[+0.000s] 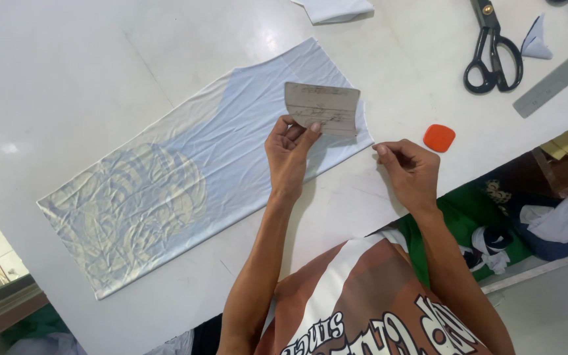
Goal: Cutting fabric pieces using a paper pattern and scissors on a cutting table.
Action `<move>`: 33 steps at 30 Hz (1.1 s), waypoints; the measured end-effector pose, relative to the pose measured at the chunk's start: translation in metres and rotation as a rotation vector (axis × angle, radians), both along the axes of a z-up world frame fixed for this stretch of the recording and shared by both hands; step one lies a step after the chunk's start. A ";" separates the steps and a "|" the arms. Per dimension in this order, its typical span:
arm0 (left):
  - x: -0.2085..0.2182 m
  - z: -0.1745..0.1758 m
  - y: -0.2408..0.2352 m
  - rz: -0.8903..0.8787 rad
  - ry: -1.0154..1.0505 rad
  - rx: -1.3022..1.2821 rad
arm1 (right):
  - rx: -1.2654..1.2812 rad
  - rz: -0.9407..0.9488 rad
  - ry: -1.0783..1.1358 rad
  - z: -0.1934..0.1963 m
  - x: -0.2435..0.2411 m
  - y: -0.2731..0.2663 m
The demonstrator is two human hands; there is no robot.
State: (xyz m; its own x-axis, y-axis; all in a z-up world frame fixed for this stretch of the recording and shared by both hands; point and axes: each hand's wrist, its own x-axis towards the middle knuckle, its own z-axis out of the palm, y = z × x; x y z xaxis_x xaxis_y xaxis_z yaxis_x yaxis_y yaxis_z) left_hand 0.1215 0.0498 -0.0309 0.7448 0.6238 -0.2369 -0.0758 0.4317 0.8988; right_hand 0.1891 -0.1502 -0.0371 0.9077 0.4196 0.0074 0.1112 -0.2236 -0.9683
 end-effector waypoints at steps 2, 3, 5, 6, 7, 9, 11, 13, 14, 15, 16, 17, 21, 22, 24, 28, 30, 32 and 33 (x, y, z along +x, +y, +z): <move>0.000 0.002 -0.002 0.050 -0.027 -0.134 | 0.019 -0.006 0.022 0.002 -0.001 0.003; -0.001 0.004 -0.007 0.047 -0.025 -0.134 | 0.019 -0.009 0.024 0.005 -0.003 0.006; -0.001 0.008 -0.018 0.099 -0.042 -0.308 | 0.056 -0.018 0.077 0.012 -0.007 0.012; -0.002 0.010 -0.021 0.098 -0.041 -0.309 | 0.055 -0.020 0.078 0.011 -0.006 0.015; -0.003 0.012 -0.025 0.101 -0.046 -0.372 | 0.095 -0.020 0.122 0.011 -0.006 0.018; -0.006 0.017 -0.031 0.106 -0.054 -0.436 | 0.134 -0.019 0.163 0.010 -0.005 0.023; -0.010 0.022 -0.035 0.081 -0.037 -0.436 | 0.200 -0.050 0.270 0.008 -0.004 0.027; -0.013 0.018 -0.026 0.099 -0.023 -0.326 | 0.213 -0.056 0.280 0.003 0.000 0.025; -0.014 0.017 -0.021 0.111 -0.008 -0.217 | 0.228 -0.067 0.290 0.000 0.003 0.024; -0.018 0.011 -0.014 0.114 -0.008 -0.217 | 0.228 -0.065 0.291 0.000 0.006 0.022; -0.022 0.005 -0.006 0.121 -0.006 -0.117 | 0.202 -0.041 0.288 0.000 0.009 0.020; -0.025 -0.001 0.001 0.126 -0.004 -0.019 | 0.176 -0.020 0.285 0.000 0.012 0.018; -0.035 0.011 0.014 0.063 0.007 0.222 | 0.202 -0.001 0.261 -0.002 0.022 0.024; -0.036 0.015 0.015 0.044 -0.022 0.379 | 0.226 -0.030 0.262 -0.002 0.023 0.027; -0.041 0.017 0.014 0.025 -0.048 0.533 | 0.249 -0.060 0.266 -0.001 0.025 0.028; -0.043 0.004 0.005 0.059 -0.081 0.816 | 0.169 -0.116 0.185 -0.003 0.024 0.020; -0.046 -0.010 0.002 0.044 -0.112 0.837 | 0.132 -0.137 0.172 -0.005 0.019 0.014; -0.051 -0.029 0.003 -0.073 -0.128 0.900 | 0.069 -0.111 0.083 -0.006 0.014 0.008; -0.051 -0.024 0.003 -0.079 -0.130 0.898 | 0.068 -0.118 0.084 -0.009 0.013 0.006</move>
State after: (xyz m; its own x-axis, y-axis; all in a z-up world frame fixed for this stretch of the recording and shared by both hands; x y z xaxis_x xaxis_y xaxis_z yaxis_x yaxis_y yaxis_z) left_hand 0.0704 0.0524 -0.0552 0.7800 0.4793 0.4022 -0.1996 -0.4186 0.8860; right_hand 0.2021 -0.1446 -0.0463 0.9491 0.3116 -0.0461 0.0059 -0.1639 -0.9865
